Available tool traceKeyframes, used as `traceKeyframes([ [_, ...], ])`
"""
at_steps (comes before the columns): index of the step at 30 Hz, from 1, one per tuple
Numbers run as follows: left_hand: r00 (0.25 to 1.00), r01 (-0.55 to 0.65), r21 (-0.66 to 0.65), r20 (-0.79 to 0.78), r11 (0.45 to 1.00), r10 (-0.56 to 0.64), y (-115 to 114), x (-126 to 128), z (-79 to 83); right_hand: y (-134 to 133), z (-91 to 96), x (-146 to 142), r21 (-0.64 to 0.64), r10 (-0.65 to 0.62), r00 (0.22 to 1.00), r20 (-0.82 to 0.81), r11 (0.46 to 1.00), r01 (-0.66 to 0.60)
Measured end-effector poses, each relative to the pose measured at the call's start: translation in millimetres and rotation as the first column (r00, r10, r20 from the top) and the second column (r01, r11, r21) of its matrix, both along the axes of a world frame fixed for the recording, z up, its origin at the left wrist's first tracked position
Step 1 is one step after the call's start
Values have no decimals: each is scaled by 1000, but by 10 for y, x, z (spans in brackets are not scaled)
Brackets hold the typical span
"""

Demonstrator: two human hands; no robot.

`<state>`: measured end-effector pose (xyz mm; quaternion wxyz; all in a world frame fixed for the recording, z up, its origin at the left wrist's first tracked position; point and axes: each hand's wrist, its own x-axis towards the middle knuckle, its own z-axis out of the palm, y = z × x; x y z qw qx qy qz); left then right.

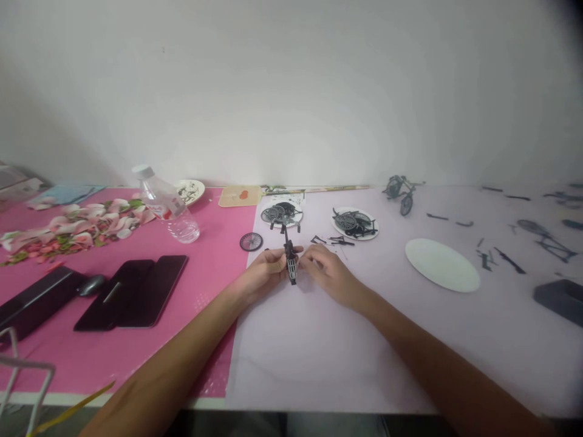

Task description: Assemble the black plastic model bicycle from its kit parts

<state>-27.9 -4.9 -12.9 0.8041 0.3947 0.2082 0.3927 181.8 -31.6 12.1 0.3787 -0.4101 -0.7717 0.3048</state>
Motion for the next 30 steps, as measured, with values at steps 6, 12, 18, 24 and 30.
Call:
traceKeyframes([
  [6,1000,-9,-10,-7,1000,9,11,-1,-22,40,-56,14,-12,-10,1000,11,1000,10],
  [12,1000,-21,1,-4,1000,21,15,4,-30,29,-51,30,7,-28,999,20,1000,27],
  [18,1000,-29,-25,-11,999,29,-9,17,14,30,-27,32,-3,23,999,32,1000,-23],
  [24,999,-43,-35,-17,998,42,0,16,23,43,-35,18,-43,-4,1000,-23,999,3],
  [30,998,-69,-70,-16,995,68,15,3,11,37,-1,12,12,-40,997,-60,999,41],
])
